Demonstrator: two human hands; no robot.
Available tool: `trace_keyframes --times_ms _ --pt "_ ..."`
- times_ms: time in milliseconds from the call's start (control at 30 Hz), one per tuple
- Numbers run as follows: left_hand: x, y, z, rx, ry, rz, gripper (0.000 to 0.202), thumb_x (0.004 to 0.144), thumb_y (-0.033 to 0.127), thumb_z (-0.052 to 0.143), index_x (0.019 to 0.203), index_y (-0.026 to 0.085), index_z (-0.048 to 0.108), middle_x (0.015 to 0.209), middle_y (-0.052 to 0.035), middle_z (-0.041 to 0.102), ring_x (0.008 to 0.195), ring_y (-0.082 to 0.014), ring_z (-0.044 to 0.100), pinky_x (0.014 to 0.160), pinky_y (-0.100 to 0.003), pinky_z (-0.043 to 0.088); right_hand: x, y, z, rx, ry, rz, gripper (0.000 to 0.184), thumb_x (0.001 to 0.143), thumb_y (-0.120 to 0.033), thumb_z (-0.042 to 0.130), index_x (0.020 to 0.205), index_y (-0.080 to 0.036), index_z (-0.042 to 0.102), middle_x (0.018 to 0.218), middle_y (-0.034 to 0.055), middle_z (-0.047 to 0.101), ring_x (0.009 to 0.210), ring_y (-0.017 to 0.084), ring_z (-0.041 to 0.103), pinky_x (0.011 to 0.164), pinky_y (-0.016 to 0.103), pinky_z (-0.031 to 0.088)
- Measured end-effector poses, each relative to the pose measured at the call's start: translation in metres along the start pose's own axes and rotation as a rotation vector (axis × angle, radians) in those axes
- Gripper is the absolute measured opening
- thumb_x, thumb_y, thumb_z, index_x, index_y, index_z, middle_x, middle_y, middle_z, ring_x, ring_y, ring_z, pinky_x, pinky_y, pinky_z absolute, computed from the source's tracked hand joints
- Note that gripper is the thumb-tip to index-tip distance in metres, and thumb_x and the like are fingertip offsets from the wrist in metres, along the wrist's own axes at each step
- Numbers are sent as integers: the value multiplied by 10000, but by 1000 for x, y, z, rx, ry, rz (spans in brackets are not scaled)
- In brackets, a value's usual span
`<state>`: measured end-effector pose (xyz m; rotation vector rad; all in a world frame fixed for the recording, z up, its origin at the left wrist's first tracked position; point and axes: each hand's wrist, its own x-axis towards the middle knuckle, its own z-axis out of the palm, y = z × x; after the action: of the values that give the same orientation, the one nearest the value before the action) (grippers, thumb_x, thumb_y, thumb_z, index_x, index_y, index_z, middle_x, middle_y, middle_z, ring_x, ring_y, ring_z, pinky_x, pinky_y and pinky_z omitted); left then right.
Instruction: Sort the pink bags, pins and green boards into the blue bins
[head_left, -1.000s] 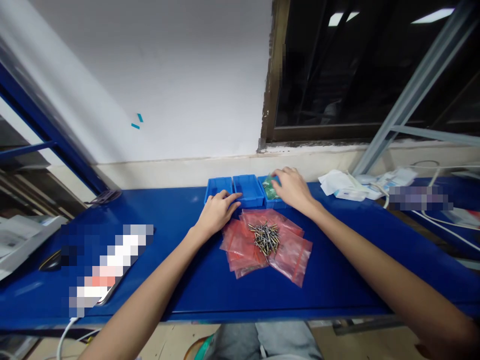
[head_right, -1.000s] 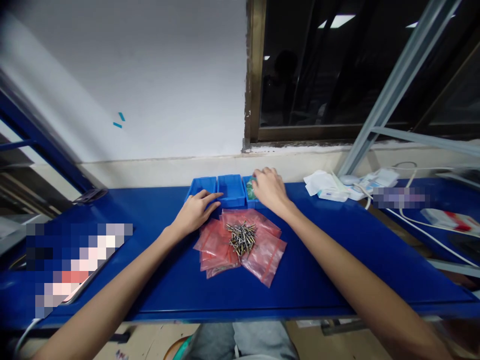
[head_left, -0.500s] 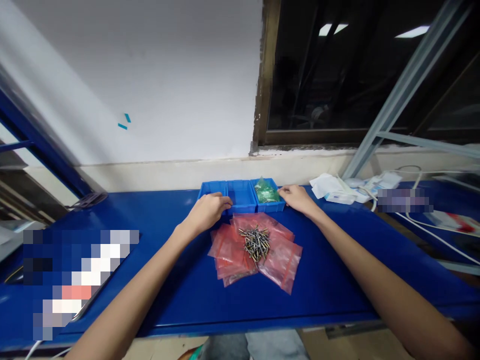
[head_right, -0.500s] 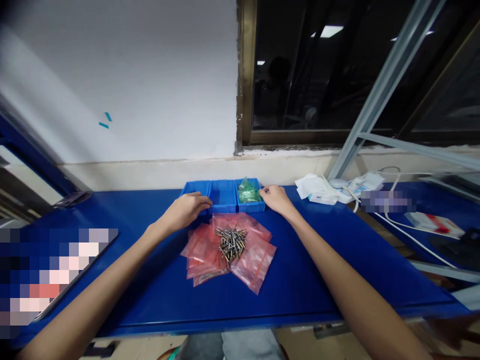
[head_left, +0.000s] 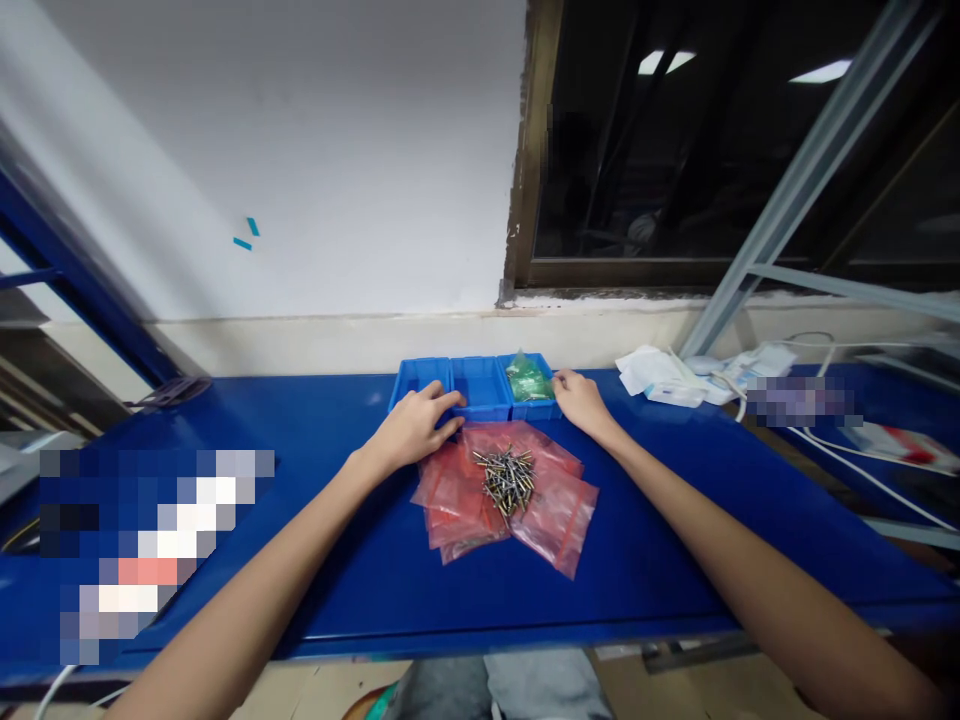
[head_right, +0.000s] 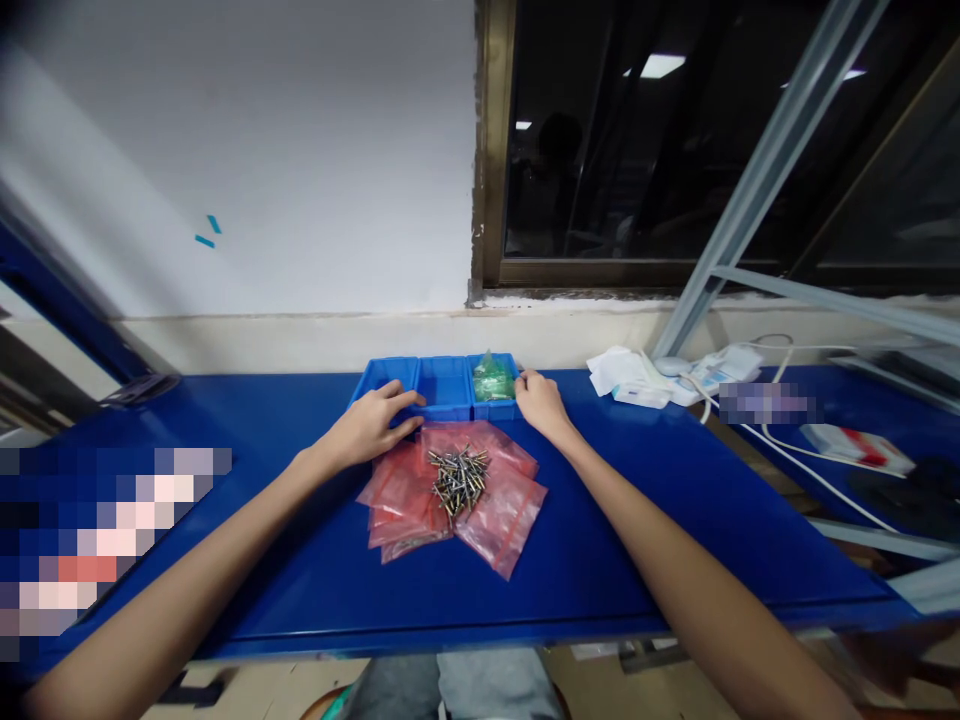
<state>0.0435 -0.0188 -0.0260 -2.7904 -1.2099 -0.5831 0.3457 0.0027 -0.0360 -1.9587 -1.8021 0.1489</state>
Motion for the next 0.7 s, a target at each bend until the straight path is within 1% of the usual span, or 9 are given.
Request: trace_keyframes --times_ms 100,167,367,467,633,700 --pt "0 1 0 -3 5 2 271 1005 341 459 1177 214 625 996 -75 568 818 -190 591 789 -346 484 3 5 2 8 0 4 353 981 -272 416 1255 -151 602 1066 136 743 988 253 690 822 288 455" --pt "0 2 0 -6 9 7 277 1012 339 443 1173 213 629 985 -75 571 822 -191 592 788 -346 479 4 9 3 7 -2 1 366 972 -300 427 1274 -163 582 1020 121 746 951 250 693 809 298 465" --pt "-1 4 0 11 12 -10 274 1000 325 454 1179 212 628 993 -81 569 800 -193 587 760 -345 477 7 14 3 -8 -11 -12 352 969 -332 425 1170 -166 661 1047 140 742 1009 255 684 865 306 468" --pt "-1 4 -1 21 6 -1 275 990 304 462 1192 204 620 1001 -84 564 798 -194 588 764 -347 482 8 14 1 -4 -14 -19 366 963 -346 449 1180 -157 676 1066 147 744 1039 259 683 882 306 470" --pt "0 3 -1 4 5 5 285 999 315 458 1195 200 628 994 -84 564 811 -190 597 788 -341 489 6 9 -2 14 -5 -47 353 952 -283 466 1206 -159 677 1111 133 743 1087 245 674 907 290 465" --pt "0 3 0 -5 5 6 292 1004 328 458 1198 202 636 988 -84 564 821 -190 597 798 -341 490 4 6 -2 19 11 -49 363 948 -250 463 1240 -159 657 1110 126 745 1074 235 679 902 283 467"
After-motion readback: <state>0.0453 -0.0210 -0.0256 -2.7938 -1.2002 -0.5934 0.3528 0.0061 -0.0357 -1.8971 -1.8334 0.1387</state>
